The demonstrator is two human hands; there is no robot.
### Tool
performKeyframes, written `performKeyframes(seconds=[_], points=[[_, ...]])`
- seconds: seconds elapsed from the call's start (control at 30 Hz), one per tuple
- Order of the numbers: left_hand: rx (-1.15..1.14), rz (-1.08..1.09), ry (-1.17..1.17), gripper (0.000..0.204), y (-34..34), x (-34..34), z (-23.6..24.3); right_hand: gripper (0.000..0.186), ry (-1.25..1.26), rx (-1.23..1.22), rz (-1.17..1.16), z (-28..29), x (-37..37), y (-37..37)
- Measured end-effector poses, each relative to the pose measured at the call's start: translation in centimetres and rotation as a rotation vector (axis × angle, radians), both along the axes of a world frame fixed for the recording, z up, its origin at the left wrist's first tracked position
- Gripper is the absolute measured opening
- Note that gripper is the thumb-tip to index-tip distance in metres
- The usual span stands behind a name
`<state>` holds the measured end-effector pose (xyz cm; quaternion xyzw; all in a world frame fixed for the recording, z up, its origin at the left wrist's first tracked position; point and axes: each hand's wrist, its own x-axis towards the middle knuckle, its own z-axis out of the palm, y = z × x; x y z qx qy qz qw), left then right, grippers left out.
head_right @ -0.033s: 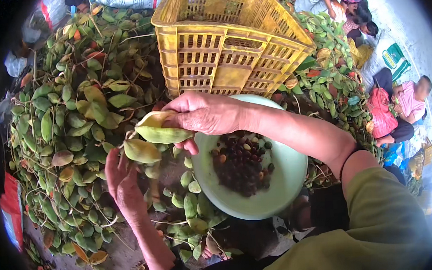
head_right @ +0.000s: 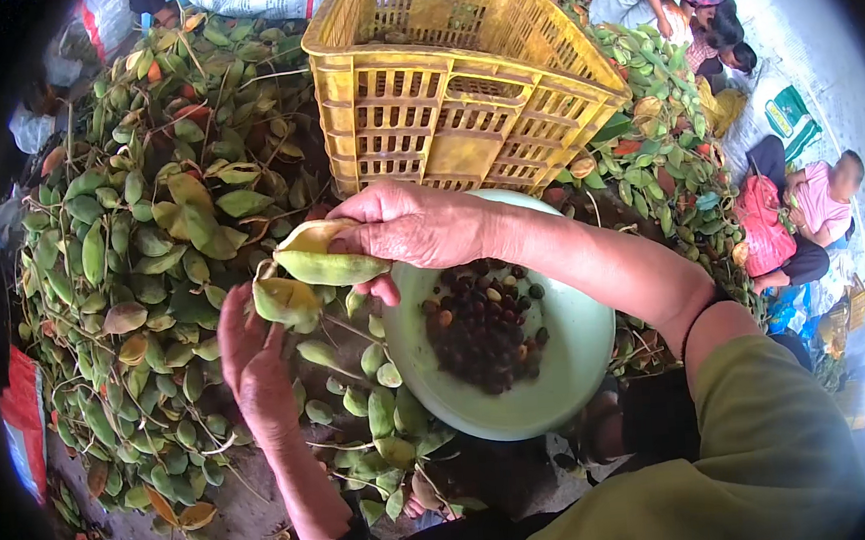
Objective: Peeling seeds out of green fruit pods and placing them in a bowl.
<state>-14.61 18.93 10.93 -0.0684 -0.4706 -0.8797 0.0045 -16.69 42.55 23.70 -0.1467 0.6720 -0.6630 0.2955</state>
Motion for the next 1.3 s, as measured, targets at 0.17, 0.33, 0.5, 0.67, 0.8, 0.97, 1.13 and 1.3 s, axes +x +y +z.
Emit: performKeyframes(seconds=[0.17, 0.33, 0.5, 0.67, 0.8, 0.97, 1.13, 1.3], points=[[0.081, -0.155, -0.128, 0.066, 3.9, 1.5, 2.2, 0.033, 0.097, 0.138, -0.12, 1.0, 1.1, -0.5], [-0.004, -0.094, -0.145, 0.06, 4.6, 2.3, 2.7, 0.039, 0.113, 0.205, -0.139, 1.1, 3.1, -1.7], [-0.044, 0.045, -0.078, 0.057, 4.5, 3.0, 2.0, 0.036, 0.095, 0.155, -0.219, 1.0, 4.4, -1.9], [-0.184, 0.142, -0.001, 0.034, 2.5, 1.3, 1.9, 0.025, 0.128, -0.001, -0.348, -0.3, 4.4, -1.6], [-0.298, -0.069, 0.125, 0.045, 0.1, -1.6, 5.9, 0.033, 0.368, -0.268, -0.385, 2.4, 1.0, 0.5], [-0.39, 0.135, 0.102, 0.028, -4.3, -2.9, 3.3, 0.047, 0.823, -0.207, -0.8, 11.0, -6.0, 7.3], [-0.808, -0.053, -0.027, 0.034, -4.8, 0.0, -6.9, 0.042, 1.201, 0.526, -1.124, 16.4, -11.4, 16.8], [-1.165, -0.161, 0.152, 0.042, -3.2, 3.7, -8.9, 0.032, 1.397, 0.956, -0.685, 8.2, -7.3, 9.1]])
